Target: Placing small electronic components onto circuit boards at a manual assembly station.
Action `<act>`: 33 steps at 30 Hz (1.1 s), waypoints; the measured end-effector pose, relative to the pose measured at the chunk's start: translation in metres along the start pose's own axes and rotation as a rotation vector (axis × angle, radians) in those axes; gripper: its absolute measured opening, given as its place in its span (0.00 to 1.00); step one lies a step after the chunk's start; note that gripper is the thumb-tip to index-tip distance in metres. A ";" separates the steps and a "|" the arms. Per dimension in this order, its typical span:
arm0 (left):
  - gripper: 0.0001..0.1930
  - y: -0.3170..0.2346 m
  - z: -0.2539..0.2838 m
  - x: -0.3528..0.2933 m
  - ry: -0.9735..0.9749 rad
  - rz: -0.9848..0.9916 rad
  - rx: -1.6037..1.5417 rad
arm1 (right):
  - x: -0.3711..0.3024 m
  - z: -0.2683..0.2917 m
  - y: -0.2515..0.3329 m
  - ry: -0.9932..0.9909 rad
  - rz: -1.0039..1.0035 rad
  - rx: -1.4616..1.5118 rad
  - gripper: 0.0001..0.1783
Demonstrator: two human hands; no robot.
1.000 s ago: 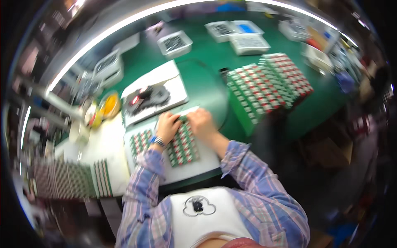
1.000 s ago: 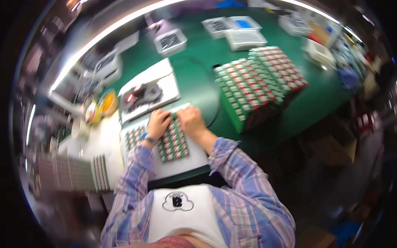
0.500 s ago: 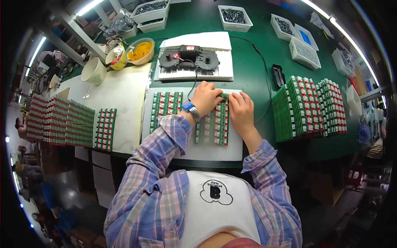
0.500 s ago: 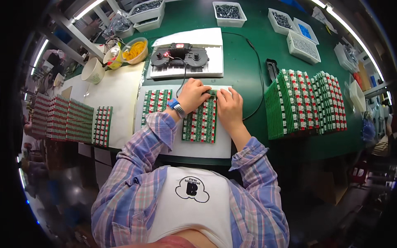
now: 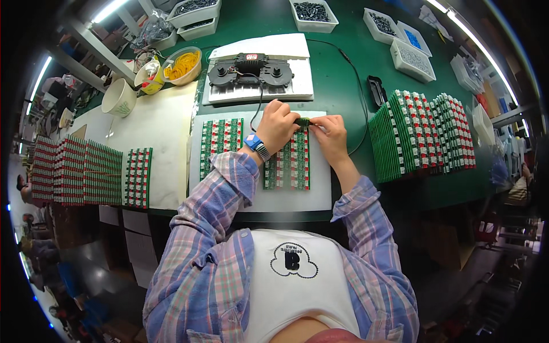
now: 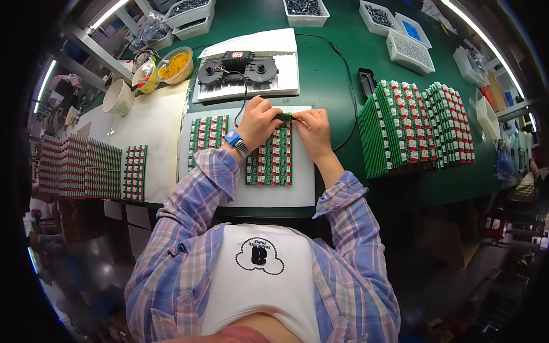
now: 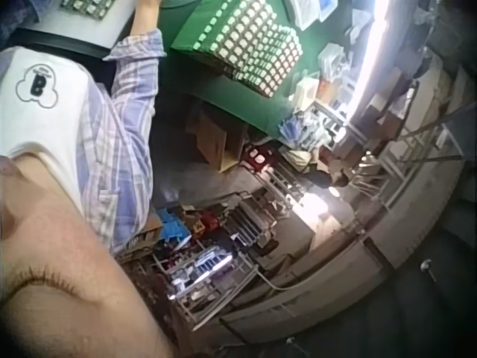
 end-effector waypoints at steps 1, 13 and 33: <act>0.11 0.000 0.002 0.000 0.003 -0.013 0.005 | 0.000 0.000 -0.001 0.004 -0.025 0.017 0.11; 0.14 -0.001 0.004 -0.010 0.115 0.052 -0.094 | -0.006 0.010 0.010 0.065 -0.004 -0.004 0.07; 0.14 0.004 0.002 -0.013 0.047 0.070 -0.125 | -0.015 0.011 0.032 0.087 0.291 -0.223 0.10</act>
Point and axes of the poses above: each hand's wrist, its own x-axis towards the middle knuckle, its own z-axis out of the back of the hand, y = z × x, the point moved 9 cm from there along x, towards the middle knuckle, and after that the axes turned 14 degrees about -y, right-handed, at the moved point
